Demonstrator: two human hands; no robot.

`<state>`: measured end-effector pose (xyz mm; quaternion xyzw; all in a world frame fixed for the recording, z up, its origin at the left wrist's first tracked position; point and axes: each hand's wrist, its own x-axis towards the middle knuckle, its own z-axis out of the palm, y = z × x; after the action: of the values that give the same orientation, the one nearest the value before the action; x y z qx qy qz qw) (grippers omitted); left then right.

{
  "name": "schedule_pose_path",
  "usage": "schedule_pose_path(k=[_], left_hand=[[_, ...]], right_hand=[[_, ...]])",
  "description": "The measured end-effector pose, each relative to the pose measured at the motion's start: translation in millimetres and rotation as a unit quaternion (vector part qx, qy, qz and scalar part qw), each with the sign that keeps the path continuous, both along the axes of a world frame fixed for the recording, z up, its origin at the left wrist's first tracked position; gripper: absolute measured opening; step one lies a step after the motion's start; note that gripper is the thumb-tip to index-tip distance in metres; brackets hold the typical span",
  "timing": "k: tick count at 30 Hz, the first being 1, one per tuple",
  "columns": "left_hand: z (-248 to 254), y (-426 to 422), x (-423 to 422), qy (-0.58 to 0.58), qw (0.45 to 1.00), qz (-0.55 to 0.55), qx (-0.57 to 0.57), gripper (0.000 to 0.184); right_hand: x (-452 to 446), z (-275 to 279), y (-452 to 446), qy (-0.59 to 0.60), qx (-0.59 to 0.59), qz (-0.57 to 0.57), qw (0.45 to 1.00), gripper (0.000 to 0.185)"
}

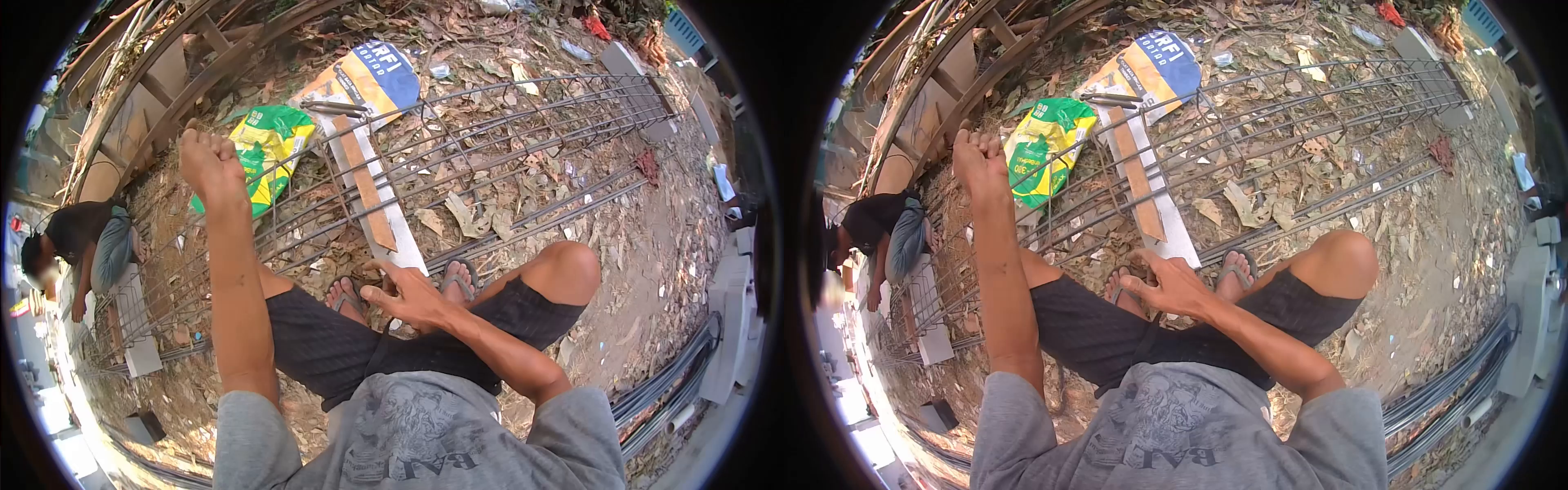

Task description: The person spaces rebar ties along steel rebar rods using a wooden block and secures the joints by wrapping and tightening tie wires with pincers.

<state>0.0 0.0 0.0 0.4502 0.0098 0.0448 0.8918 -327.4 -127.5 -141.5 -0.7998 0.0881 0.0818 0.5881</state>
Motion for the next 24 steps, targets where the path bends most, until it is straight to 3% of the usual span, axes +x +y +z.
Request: schedule_pose_path(k=[3,6,10,13,14,17,20,24], left_hand=[[-6,-67,-71,0.005,0.999,-0.036,0.019,0.022],[-23,-122,-119,-0.017,0.986,-0.155,0.061,0.022],[-29,-130,-127,-0.013,0.944,-0.306,0.124,0.026],[-62,-109,-98,0.047,0.891,-0.394,0.22,0.043],[-79,-102,-89,0.036,0.882,-0.368,0.292,0.048],[-128,-81,-68,-0.135,0.819,-0.29,0.477,0.04],[-156,-87,-59,-0.247,0.707,-0.232,0.621,0.035],[-170,-110,-57,-0.261,0.647,-0.238,0.676,0.031]], right_hand=[[36,56,-28,-0.073,-0.048,-0.033,0.996,0.074],[68,121,-65,-0.14,-0.104,-0.108,0.979,0.048],[87,116,-101,-0.29,-0.225,-0.203,0.908,0.029],[75,94,-128,-0.221,-0.282,-0.202,0.911,0.027],[72,77,-139,-0.231,-0.273,-0.231,0.905,0.028],[66,27,-170,-0.361,-0.313,-0.269,0.836,0.028],[56,41,-162,-0.137,-0.261,-0.33,0.897,0.03],[56,29,-177,-0.171,-0.262,-0.352,0.882,0.034]])
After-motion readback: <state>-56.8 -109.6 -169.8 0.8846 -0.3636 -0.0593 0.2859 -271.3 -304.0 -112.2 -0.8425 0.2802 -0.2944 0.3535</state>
